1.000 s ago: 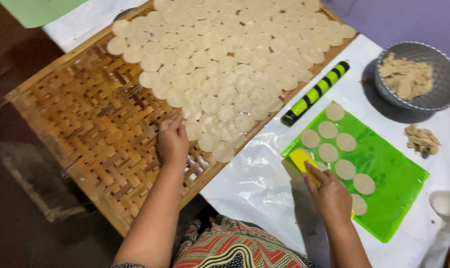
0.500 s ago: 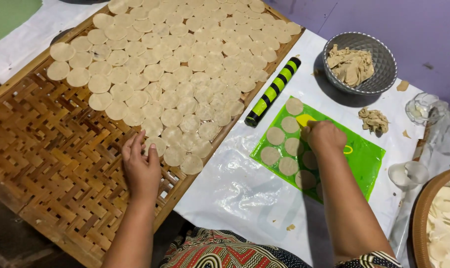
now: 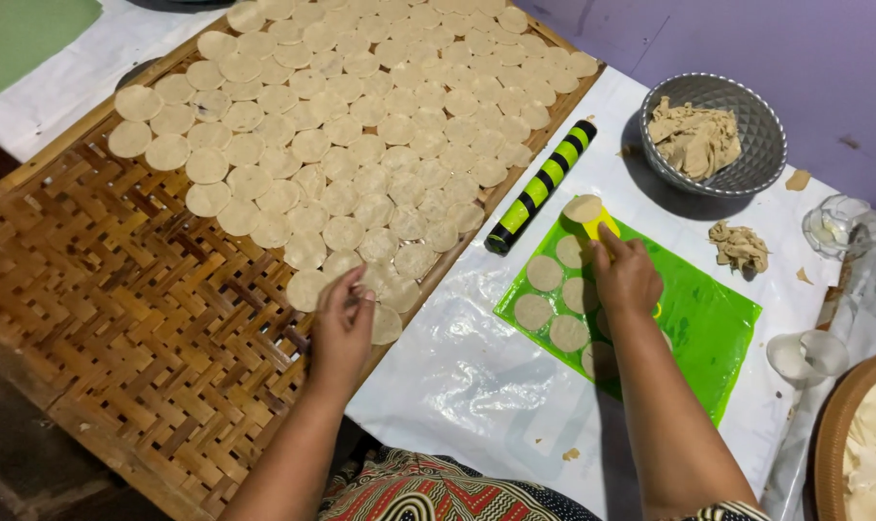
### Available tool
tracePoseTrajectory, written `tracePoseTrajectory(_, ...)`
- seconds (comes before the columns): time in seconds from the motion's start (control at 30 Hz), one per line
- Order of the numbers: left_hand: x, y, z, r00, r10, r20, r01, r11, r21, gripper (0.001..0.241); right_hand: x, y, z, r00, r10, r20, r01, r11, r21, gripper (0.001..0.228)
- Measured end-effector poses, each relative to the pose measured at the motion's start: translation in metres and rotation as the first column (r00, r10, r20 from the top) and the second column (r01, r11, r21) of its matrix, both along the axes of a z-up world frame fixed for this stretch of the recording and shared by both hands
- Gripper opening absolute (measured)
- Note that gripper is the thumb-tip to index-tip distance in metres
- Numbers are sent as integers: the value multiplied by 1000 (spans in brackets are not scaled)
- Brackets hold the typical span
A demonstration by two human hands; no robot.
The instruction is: Rolling out dough and placing small circular pastry cutouts onto a wooden tray.
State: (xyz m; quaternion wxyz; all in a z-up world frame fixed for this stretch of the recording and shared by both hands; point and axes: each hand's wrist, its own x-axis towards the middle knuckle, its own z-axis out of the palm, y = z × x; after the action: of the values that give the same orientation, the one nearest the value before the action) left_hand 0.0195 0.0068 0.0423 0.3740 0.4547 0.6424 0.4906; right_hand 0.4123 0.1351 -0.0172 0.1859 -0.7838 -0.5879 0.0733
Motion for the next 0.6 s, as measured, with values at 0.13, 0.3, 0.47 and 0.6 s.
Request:
tracePoseTrajectory(0.13, 26, 3, -22, 963, -56, 265, 33, 995, 90, 38, -31, -44, 20, 984, 178, 17, -176, 944, 278, 38)
tracePoseTrajectory(0.3, 40, 8, -24, 575, -27, 818, 337, 919, -206, 78, -85, -103, 36, 805, 590, 54, -570, 747, 341, 39)
tracePoseTrajectory(0.47, 26, 7, -39, 801, -45, 597, 260, 924, -279, 36, -132, -141, 53, 732, 648, 209, -679, 719, 149, 35)
tracePoseTrajectory(0.6, 17, -1, -32, 980, 18, 199, 36, 964, -264, 19, -153, -148, 43, 819, 543, 187, -559, 828, 48, 33)
